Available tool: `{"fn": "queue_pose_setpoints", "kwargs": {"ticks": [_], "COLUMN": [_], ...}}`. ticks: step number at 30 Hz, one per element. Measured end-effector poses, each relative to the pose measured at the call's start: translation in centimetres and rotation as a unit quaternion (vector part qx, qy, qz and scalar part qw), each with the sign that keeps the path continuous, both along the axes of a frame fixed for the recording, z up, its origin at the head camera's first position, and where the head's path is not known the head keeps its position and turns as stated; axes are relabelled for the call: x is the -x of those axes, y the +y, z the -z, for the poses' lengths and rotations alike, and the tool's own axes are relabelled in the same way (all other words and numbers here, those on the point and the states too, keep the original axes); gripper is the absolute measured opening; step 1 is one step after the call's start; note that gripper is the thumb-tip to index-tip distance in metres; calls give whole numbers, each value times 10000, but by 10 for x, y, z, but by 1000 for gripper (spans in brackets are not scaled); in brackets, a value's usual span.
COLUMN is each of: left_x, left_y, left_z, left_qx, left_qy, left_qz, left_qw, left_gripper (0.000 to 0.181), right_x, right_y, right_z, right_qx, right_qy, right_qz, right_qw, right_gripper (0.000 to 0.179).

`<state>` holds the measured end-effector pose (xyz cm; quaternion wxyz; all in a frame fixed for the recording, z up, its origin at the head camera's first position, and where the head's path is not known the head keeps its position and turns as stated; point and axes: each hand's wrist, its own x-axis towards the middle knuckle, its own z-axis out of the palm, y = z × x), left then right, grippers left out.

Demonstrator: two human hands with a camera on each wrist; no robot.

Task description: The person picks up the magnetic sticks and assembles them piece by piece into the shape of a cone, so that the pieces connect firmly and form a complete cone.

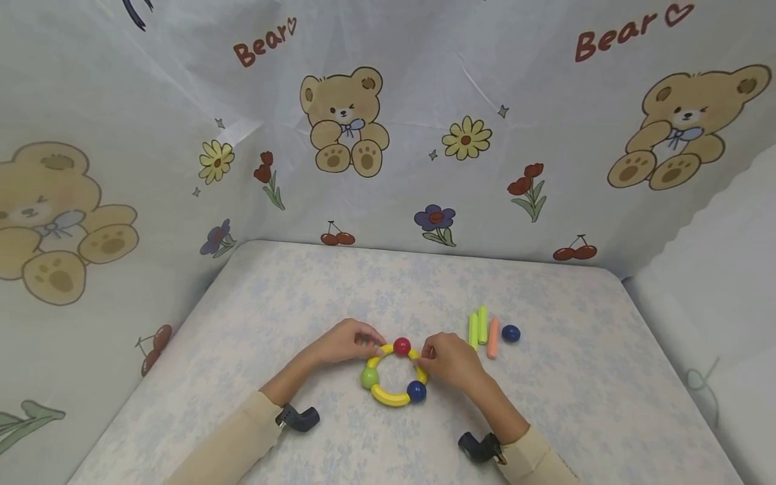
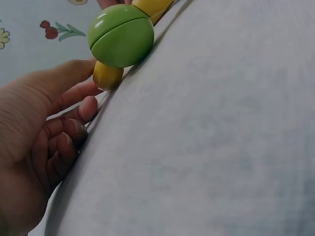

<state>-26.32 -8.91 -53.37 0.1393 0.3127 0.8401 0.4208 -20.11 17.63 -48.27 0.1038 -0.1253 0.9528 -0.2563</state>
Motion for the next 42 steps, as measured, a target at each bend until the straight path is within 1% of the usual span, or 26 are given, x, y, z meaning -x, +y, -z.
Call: {"fn": "queue_pose_setpoints", "kwargs": {"ticks": [4, 7, 11, 16, 19, 24, 26, 29, 32, 37, 42], "left_x": [0, 0, 0, 1, 1, -1, -2, -3, -3, -4, -5], "left_y": [-1, 0, 0, -1, 0, 2, 2, 0, 0, 0, 0], "left_z": [4, 7, 8, 5, 5, 12, 14, 12, 10, 6, 7], "left_qx": [2, -26, -46, -81, -102, -121, -155, -239, -240, -247, -239], "left_qy": [175, 221, 206, 245, 280, 293, 327, 355, 346, 295, 267], "left_qz": [-82, -127, -168, -166, -209, -206, -184, -236, -251, -195, -244], "left_qw": [9998, 9997, 9996, 9995, 9993, 9993, 9992, 9988, 9988, 9991, 9991], "left_gripper": [19, 19, 17, 16, 16, 18, 18, 18, 17, 18, 18], "right_x": [0, 1, 5, 11, 14, 9, 7, 8, 7, 4, 4], "right_y": [3, 9, 22, 41, 53, 75, 82, 93, 102, 113, 115], "right_z": [-4, -9, -17, -26, -33, -40, -41, -39, -35, -27, -23], "right_qx": [92, 135, 172, 280, 412, 668, 682, 544, 346, 189, 73], "right_qy": [46, 153, 292, 398, 399, 261, 277, 483, 555, 270, 91], "right_qz": [-10, 2, 153, 404, 526, 731, 766, 817, 979, 1341, 1399], "right_qw": [9999, 9998, 9993, 9980, 9970, 9947, 9943, 9940, 9930, 9904, 9901], "right_gripper": [19, 18, 17, 18, 19, 24, 25, 30, 33, 41, 49]}}
